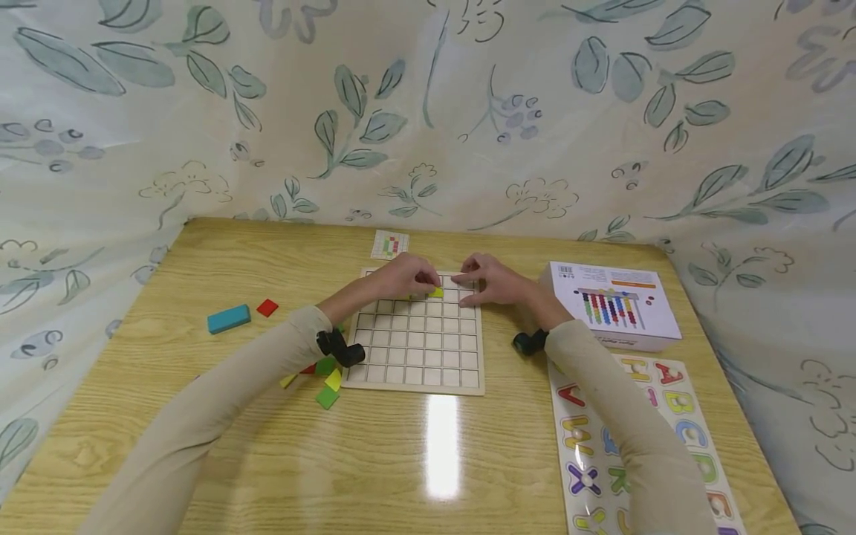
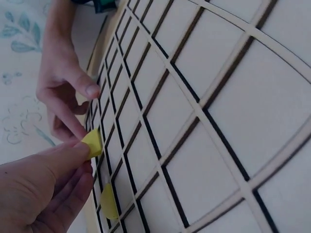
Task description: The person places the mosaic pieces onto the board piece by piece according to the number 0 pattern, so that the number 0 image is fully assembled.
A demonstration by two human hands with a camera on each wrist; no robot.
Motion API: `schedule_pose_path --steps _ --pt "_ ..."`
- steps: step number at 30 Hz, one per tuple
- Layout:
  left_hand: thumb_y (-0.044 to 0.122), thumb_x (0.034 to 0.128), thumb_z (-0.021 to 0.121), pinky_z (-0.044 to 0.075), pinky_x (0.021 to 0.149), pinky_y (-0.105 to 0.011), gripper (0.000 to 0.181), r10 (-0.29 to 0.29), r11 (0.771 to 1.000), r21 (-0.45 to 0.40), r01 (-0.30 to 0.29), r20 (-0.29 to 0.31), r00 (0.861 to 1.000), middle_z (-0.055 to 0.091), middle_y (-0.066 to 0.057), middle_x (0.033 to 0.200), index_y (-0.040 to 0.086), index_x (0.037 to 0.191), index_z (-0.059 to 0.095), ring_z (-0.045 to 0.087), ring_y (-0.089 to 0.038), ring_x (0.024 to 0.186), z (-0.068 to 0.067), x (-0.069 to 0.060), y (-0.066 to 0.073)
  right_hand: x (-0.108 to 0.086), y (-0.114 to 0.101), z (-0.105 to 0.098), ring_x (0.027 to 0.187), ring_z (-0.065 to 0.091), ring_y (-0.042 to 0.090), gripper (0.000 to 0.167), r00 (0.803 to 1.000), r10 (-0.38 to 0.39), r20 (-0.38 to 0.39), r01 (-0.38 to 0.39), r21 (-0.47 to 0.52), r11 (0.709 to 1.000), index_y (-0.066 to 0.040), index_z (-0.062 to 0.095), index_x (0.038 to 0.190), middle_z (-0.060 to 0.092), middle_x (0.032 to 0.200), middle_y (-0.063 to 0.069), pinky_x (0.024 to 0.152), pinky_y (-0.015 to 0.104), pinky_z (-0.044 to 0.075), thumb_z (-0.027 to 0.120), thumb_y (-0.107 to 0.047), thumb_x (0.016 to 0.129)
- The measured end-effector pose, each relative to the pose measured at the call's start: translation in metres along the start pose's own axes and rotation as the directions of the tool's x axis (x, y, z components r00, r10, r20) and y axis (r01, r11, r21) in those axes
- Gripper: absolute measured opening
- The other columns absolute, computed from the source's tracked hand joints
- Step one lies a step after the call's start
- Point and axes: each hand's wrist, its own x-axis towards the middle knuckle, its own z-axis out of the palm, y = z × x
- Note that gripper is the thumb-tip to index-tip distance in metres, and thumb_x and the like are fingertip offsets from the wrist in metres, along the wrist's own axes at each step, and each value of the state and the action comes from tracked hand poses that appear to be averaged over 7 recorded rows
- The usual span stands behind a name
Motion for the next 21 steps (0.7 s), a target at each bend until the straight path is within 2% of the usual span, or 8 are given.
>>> schedule_pose_path --steps 5,11,13,15,18,20,21 --pt "0.013 0.0929 0.064 0.052 0.081 -0.023 0.017 0.021 0.995 0.093 -0.023 0.025 0.999 0.071 -0.007 0.102 0.006 0.105 0.074 0.065 -0.016 0.091 0.002 -0.003 0.0 -0.001 0.0 0.002 0.107 0.042 0.027 0.052 1.0 0.016 0.0 -0.016 -0.013 1.0 -0.009 0.067 0.125 0.051 0.123 0.016 0.086 0.038 0.035 0.081 -0.029 0.079" --pt "0.017 0.0917 0.067 0.049 0.081 -0.025 0.019 0.026 0.988 0.15 -0.028 0.014 1.0 0.069 -0.005 0.103 0.008 0.107 0.074 0.059 -0.015 0.091 0.008 -0.005 0.002 0.0 0.001 0.004 0.106 0.041 0.026 0.052 1.0 0.01 0.001 -0.01 -0.014 1.0 -0.008 0.066 0.125 0.051 0.122 0.016 0.086 0.038 0.035 0.081 -0.029 0.079" --pt "0.021 0.0916 0.068 0.048 0.084 -0.027 0.022 0.023 0.979 0.2 -0.027 0.022 1.0 0.066 -0.005 0.107 0.009 0.109 0.074 0.057 -0.017 0.095 0.009 -0.007 0.003 -0.001 0.001 0.003 0.107 0.041 0.026 0.052 1.0 0.008 0.004 -0.008 -0.013 1.0 -0.008 0.066 0.125 0.051 0.123 0.017 0.086 0.038 0.035 0.081 -0.028 0.079" --pt "0.026 0.0915 0.068 0.048 0.088 -0.031 0.025 0.034 0.96 0.276 -0.039 0.023 0.999 0.062 -0.007 0.114 0.011 0.111 0.073 0.055 -0.02 0.104 0.01 -0.009 0.004 -0.001 0.0 0.003 0.108 0.042 0.028 0.052 1.0 0.014 0.009 -0.014 -0.015 1.0 -0.008 0.066 0.126 0.051 0.124 0.018 0.087 0.04 0.036 0.08 -0.028 0.079" --pt "0.034 0.093 0.065 0.046 0.097 -0.035 0.034 0.034 0.929 0.368 -0.035 0.011 0.999 0.055 -0.008 0.131 0.015 0.122 0.068 0.049 -0.023 0.12 0.007 -0.019 0.005 -0.001 0.0 0.002 0.11 0.042 0.029 0.054 0.999 0.042 0.019 -0.042 -0.021 0.999 -0.009 0.065 0.127 0.05 0.127 0.018 0.089 0.041 0.037 0.079 -0.03 0.08" --pt "0.035 0.0943 0.063 0.046 0.101 -0.038 0.039 0.019 0.937 0.35 -0.008 -0.028 0.999 0.051 -0.008 0.137 0.017 0.129 0.064 0.047 -0.024 0.127 0.001 -0.031 0.006 -0.002 0.0 0.001 0.112 0.042 0.029 0.054 0.998 0.063 0.023 -0.063 -0.027 0.998 -0.01 0.064 0.128 0.049 0.128 0.018 0.09 0.042 0.037 0.079 -0.032 0.081" --pt "0.034 0.095 0.062 0.046 0.102 -0.04 0.041 0.006 0.948 0.317 0.01 -0.05 0.999 0.05 -0.008 0.139 0.016 0.132 0.061 0.046 -0.025 0.129 -0.003 -0.04 0.006 -0.002 0.0 0.001 0.112 0.042 0.029 0.055 0.997 0.07 0.021 -0.07 -0.019 0.997 -0.01 0.064 0.128 0.049 0.128 0.018 0.09 0.043 0.037 0.079 -0.031 0.08"
